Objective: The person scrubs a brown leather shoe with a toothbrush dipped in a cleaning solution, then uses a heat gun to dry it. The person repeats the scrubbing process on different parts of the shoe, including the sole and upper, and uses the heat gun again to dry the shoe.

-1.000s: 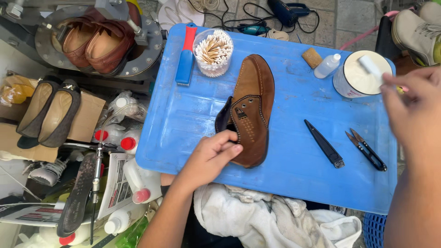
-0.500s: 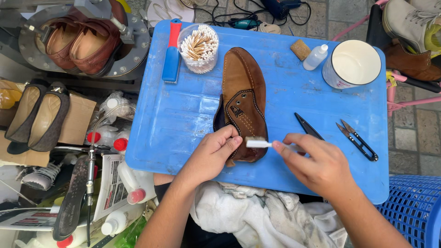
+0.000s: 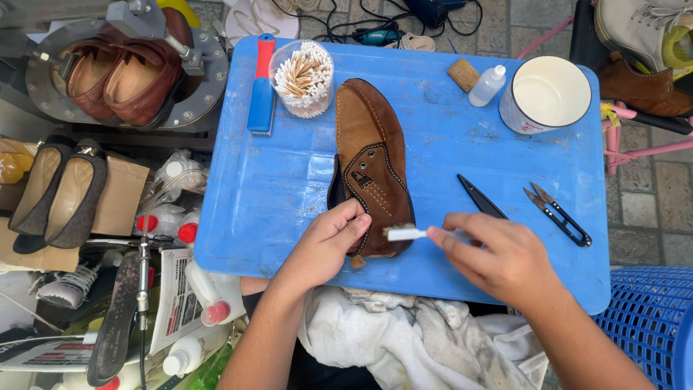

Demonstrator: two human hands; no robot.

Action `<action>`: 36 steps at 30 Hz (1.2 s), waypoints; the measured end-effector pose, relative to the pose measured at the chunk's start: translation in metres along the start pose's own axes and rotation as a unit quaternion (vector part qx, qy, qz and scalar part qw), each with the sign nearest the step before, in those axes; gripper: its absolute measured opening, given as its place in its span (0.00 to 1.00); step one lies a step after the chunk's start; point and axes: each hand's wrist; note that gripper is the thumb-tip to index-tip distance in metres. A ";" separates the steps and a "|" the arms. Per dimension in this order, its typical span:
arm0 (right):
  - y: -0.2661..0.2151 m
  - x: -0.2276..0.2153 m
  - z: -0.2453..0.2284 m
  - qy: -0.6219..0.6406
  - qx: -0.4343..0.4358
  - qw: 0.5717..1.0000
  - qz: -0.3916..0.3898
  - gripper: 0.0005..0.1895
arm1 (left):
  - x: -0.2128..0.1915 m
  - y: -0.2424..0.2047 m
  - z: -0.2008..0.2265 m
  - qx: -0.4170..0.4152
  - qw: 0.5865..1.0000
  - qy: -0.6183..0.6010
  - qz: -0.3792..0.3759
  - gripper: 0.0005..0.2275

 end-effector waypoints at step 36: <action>0.037 -0.009 -0.001 -0.064 -0.023 0.995 -0.071 0.13 | -0.029 -0.012 -0.052 0.002 0.975 -0.165 -0.147 0.32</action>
Point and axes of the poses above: each hand's wrist, its own y-axis towards the middle knuckle, its own x-axis out of the palm, z = x × y, and after that the axes turned 4 degrees about x, right-handed
